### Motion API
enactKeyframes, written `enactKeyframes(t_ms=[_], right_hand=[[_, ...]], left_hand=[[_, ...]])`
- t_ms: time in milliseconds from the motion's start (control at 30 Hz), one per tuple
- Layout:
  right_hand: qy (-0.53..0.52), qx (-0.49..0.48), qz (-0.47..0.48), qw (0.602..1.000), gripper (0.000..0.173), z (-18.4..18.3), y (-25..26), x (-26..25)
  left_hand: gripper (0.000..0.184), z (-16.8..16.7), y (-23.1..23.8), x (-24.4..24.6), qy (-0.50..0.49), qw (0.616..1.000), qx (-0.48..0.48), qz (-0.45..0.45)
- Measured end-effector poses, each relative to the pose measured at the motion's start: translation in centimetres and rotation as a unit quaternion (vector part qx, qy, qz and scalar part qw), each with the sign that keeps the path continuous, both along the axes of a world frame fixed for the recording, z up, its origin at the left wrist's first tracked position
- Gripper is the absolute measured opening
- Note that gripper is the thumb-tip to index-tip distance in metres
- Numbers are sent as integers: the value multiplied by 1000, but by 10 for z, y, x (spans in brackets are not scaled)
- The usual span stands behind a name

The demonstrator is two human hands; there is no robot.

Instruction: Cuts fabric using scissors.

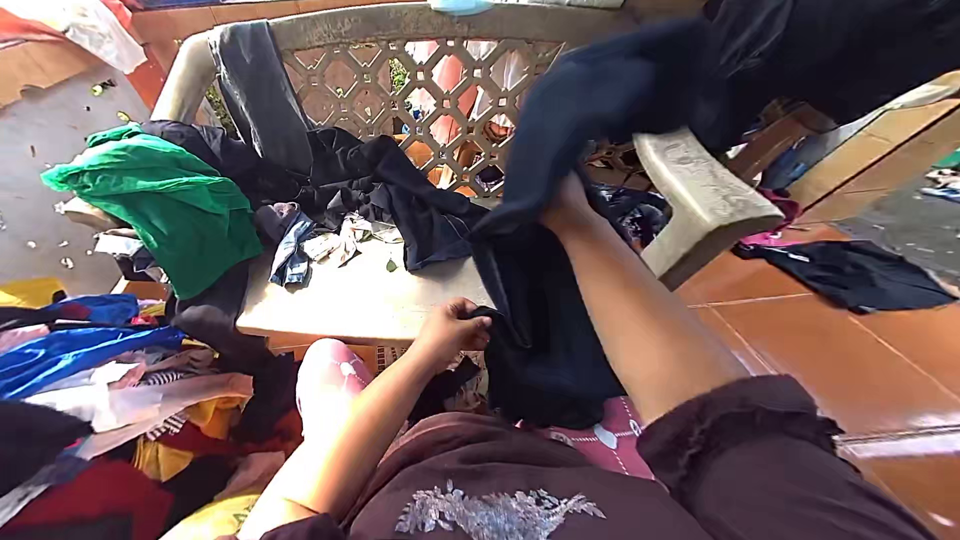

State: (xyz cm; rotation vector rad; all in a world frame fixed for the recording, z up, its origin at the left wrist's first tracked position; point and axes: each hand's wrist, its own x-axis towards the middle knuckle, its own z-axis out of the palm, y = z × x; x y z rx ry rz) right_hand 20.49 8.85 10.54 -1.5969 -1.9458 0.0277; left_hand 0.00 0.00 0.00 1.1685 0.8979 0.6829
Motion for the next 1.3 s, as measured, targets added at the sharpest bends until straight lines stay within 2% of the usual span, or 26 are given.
enactKeyframes(t_ms=[33, 100, 167, 233, 333, 400, 533, 633, 800, 967, 1100, 1167, 1300], right_hand=[[-34, -87, 53, 994, 55, 0, 9, -6], [-29, -140, 100, 985, 45, -10, 17, -6], [22, -108, 70, 991, 38, -31, 10, 12], [45, -152, -12, 987, 36, -59, 0, 43], [26, -285, -133, 949, 36, -106, -15, 90], [-4, -330, -165, 929, 40, -131, -27, 109], [-52, -316, -88, 943, 46, -165, -43, 113], [-80, -337, -89, 934, 49, -167, -45, 96], [-98, -341, -175, 918, 49, -158, -53, 61], [-65, -369, -218, 901, 52, -148, -52, 63], [-46, -390, -248, 885, 70, -142, -49, 62], [-44, -395, -257, 881, 64, -140, -48, 51], [-37, -392, -256, 883, 62, -142, -43, 39]], left_hand=[[11, -9, 10, -4, -17, 998, -32, 43], [12, -26, 26, -13, -32, 990, -78, 111], [16, -39, 35, -21, -25, 982, -109, 151], [16, -48, 38, -29, -7, 977, -129, 170], [14, -53, 38, -43, 18, 977, -127, 170], [12, -54, 35, -51, 30, 979, -121, 163], [6, -52, 24, -63, 58, 983, -131, 113], [9, -53, 16, -67, 89, 984, -140, 64], [7, -58, 11, -67, 97, 985, -129, 64], [18, -54, 11, -72, 45, 984, -162, 57], [14, -53, 10, -72, -17, 979, -197, 45], [9, -54, 10, -71, -15, 980, -196, 34], [10, -54, 7, -63, 35, 984, -171, 33]])
